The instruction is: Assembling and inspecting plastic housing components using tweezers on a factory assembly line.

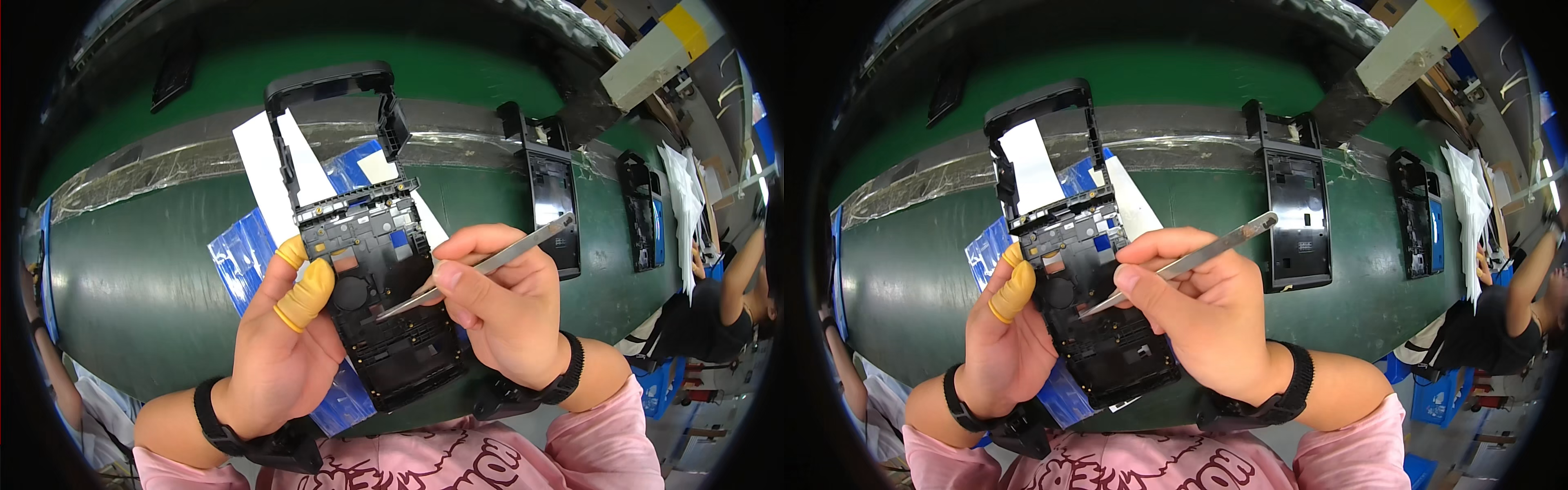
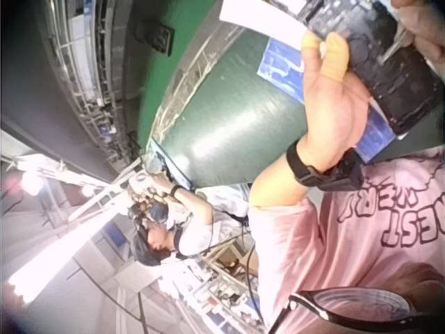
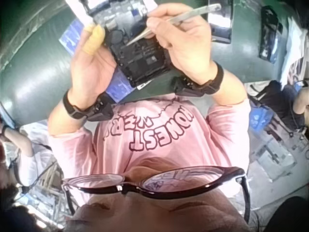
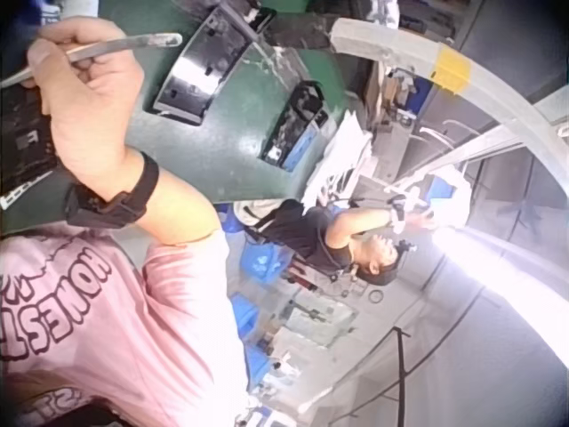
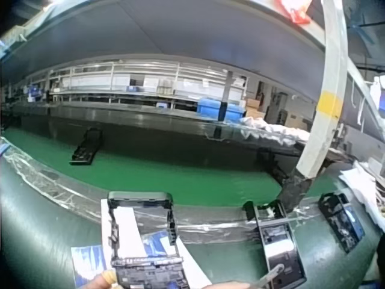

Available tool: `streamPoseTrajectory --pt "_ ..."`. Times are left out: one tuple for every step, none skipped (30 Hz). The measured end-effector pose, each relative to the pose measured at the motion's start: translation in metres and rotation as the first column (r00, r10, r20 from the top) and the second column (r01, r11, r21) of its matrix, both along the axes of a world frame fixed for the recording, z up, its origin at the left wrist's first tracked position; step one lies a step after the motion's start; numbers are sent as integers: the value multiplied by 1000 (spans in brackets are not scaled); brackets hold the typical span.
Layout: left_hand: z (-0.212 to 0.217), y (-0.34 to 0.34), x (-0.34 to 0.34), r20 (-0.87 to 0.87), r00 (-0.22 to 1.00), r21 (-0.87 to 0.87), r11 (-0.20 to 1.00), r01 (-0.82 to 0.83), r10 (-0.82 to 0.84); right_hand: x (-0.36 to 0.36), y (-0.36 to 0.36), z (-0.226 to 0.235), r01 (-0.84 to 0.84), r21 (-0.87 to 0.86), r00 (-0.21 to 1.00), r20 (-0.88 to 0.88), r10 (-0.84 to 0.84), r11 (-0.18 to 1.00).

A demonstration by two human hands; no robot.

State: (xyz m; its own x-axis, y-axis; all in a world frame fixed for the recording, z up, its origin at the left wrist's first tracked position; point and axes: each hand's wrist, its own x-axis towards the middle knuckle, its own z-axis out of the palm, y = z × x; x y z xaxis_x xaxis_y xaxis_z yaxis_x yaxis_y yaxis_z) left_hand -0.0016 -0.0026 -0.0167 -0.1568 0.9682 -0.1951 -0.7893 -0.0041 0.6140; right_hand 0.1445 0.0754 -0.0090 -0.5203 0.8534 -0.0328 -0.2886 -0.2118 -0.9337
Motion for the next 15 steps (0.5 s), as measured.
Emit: streamPoseTrajectory --pt "2 0 -1 -16 999 -38 999 -30 30 0 0 2 3 -45 1000 -5 -3 999" --pt "4 0 -4 -23 999 -34 999 -30 29 -1 1 5 3 -41 1000 -12 -4 999" --pt "5 1 -9 41 999 -22 1000 19 -18 0 2 9 38 -82 998 -50 -42 996" --pt "6 2 -11 102 993 -9 998 66 -64 1 5 10 67 -126 993 -90 -79 990" --pt "5 2 -12 88 994 -8 998 66 -65 3 10 10 75 -112 983 -161 -93 991" --pt "2 3 -11 -28 998 -1 998 56 -56 5 14 14 122 -92 982 -133 -134 988" --pt "0 5 -9 -143 988 11 998 62 -60 11 18 17 120 -55 982 -140 -127 991" --pt "-1 7 -7 -162 984 15 996 83 -79 16 22 18 122 -18 981 -149 -123 992" --pt "-1 8 -6 -203 979 -37 999 10 -17 18 25 19 123 -24 981 -149 -125 992" --pt "-4 14 -4 -241 970 -74 997 -36 17 23 26 21 154 -21 977 -145 -155 988" --pt "-7 19 -5 -271 963 -50 998 -25 10 28 27 23 122 14 980 -162 -118 992" --pt "4 22 -10 -361 932 -55 997 -56 32 25 22 26 112 36 988 -114 -107 993" --pt "6 31 -18 -455 889 -42 997 -71 44 23 20 24 56 41 990 -135 -50 998" --pt "9 43 -27 -541 839 -27 996 -85 57 19 14 22 54 50 990 -137 -47 997" --pt "14 61 -37 -574 815 -5 995 -100 79 13 9 13 -11 -3 972 -235 9 1000"
